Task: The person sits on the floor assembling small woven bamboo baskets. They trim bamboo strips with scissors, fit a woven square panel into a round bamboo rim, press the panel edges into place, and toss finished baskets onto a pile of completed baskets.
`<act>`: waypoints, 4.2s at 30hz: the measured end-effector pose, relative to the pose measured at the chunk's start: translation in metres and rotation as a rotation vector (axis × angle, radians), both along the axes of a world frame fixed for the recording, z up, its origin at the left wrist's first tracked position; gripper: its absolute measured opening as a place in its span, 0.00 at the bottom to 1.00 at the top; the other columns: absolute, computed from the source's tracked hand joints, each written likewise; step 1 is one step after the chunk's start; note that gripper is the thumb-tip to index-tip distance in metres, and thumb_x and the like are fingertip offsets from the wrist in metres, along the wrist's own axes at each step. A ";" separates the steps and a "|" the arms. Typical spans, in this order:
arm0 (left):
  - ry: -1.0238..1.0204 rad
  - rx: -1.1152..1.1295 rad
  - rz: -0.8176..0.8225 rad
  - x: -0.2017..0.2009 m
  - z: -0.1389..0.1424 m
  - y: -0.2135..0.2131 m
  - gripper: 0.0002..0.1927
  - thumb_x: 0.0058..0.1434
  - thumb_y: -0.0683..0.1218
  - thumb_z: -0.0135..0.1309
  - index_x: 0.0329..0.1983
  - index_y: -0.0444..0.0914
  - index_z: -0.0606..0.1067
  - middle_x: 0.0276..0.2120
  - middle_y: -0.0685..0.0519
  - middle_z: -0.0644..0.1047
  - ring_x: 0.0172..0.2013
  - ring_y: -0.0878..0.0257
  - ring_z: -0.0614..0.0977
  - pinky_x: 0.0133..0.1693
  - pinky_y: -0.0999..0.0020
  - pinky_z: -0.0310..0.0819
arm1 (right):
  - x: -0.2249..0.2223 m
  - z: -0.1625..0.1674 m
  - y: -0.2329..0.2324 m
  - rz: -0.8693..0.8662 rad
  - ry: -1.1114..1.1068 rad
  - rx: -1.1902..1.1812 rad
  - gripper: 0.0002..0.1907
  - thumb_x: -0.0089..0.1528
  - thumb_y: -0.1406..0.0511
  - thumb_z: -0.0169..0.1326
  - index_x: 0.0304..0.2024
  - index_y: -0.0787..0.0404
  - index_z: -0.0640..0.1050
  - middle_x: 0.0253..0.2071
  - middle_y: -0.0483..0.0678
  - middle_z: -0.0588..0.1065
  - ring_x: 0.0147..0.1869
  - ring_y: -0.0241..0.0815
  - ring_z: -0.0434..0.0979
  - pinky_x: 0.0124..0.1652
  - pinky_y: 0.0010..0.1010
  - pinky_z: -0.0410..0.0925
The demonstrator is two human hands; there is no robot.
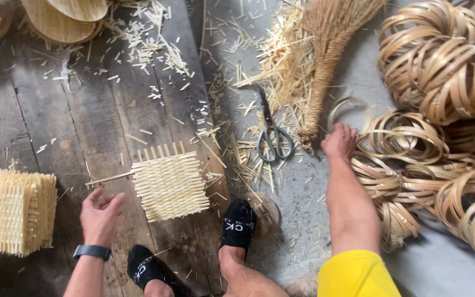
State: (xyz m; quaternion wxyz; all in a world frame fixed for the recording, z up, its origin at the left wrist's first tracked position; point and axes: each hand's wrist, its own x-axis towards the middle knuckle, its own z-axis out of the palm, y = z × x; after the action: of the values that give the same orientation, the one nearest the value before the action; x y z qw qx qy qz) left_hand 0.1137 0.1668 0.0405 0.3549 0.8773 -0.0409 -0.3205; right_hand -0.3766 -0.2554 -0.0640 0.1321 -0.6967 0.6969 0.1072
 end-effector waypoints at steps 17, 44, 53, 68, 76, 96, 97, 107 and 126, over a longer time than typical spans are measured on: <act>-0.766 -0.665 -0.884 -0.135 0.090 -0.105 0.31 0.53 0.39 0.59 0.62 0.34 0.70 0.57 0.40 0.75 0.61 0.46 0.75 0.63 0.48 0.70 | 0.046 0.170 0.196 0.383 -0.893 -0.098 0.14 0.63 0.74 0.46 0.43 0.56 0.82 0.40 0.50 0.81 0.44 0.47 0.81 0.43 0.39 0.76; 1.219 -0.748 -0.100 -0.099 0.173 -0.110 0.24 0.68 0.61 0.41 0.32 0.39 0.74 0.22 0.59 0.68 0.21 0.69 0.66 0.21 0.74 0.56 | 0.242 0.339 0.178 1.340 -0.966 -0.245 0.09 0.63 0.63 0.61 0.40 0.62 0.78 0.37 0.49 0.74 0.40 0.48 0.77 0.36 0.37 0.71; 1.137 -0.548 0.022 -0.098 0.153 -0.103 0.41 0.61 0.81 0.30 0.10 0.47 0.54 0.09 0.63 0.51 0.11 0.68 0.50 0.17 0.69 0.38 | 0.274 0.315 0.217 1.386 -0.715 -0.354 0.03 0.60 0.69 0.57 0.35 0.61 0.77 0.32 0.47 0.71 0.37 0.44 0.74 0.31 0.35 0.71; 1.007 -1.109 0.303 -0.046 0.132 -0.090 0.12 0.67 0.50 0.50 0.32 0.37 0.75 0.18 0.59 0.70 0.20 0.69 0.66 0.22 0.75 0.60 | 0.261 0.257 0.202 -0.245 -1.915 0.999 0.21 0.70 0.56 0.49 0.31 0.65 0.79 0.25 0.50 0.72 0.30 0.40 0.73 0.29 0.31 0.69; 0.983 -0.746 0.037 -0.050 0.126 -0.095 0.18 0.65 0.50 0.55 0.19 0.44 0.68 0.11 0.64 0.61 0.12 0.73 0.57 0.14 0.75 0.48 | 0.259 0.225 0.201 -0.201 -1.789 1.057 0.25 0.71 0.58 0.51 0.19 0.56 0.65 0.17 0.39 0.56 0.18 0.30 0.52 0.17 0.22 0.50; 0.714 -0.745 0.435 -0.049 0.047 -0.078 0.14 0.57 0.47 0.66 0.33 0.42 0.70 0.20 0.60 0.68 0.19 0.72 0.66 0.19 0.76 0.57 | 0.225 0.155 0.188 -0.079 -1.472 0.990 0.20 0.70 0.61 0.49 0.53 0.72 0.78 0.42 0.53 0.82 0.42 0.43 0.82 0.41 0.35 0.75; 0.718 -0.755 0.441 -0.049 0.044 -0.077 0.14 0.57 0.47 0.65 0.32 0.42 0.69 0.20 0.60 0.68 0.19 0.72 0.66 0.19 0.76 0.57 | 0.226 0.155 0.190 -0.115 -1.488 1.011 0.20 0.70 0.61 0.48 0.53 0.72 0.78 0.41 0.53 0.82 0.42 0.43 0.82 0.41 0.36 0.76; 0.864 -0.960 0.566 -0.055 0.035 -0.078 0.15 0.61 0.46 0.64 0.26 0.45 0.68 0.16 0.63 0.62 0.15 0.73 0.60 0.15 0.77 0.51 | 0.235 0.127 0.231 -0.313 -1.892 1.294 0.24 0.75 0.53 0.50 0.34 0.65 0.78 0.30 0.50 0.76 0.37 0.48 0.80 0.46 0.49 0.76; -0.052 -0.317 -0.063 -0.054 -0.048 -0.058 0.08 0.54 0.42 0.65 0.37 0.37 0.85 0.30 0.52 0.85 0.31 0.65 0.85 0.37 0.69 0.81 | 0.252 0.098 0.219 0.084 -0.761 0.225 0.10 0.59 0.63 0.64 0.42 0.58 0.86 0.32 0.47 0.83 0.32 0.36 0.82 0.35 0.28 0.76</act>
State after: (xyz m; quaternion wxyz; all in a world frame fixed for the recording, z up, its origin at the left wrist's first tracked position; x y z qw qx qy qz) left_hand 0.0596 0.1087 -0.0070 0.4776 0.8165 -0.1274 -0.2983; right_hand -0.1247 -0.0363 0.0344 0.4519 -0.6957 0.5529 -0.0778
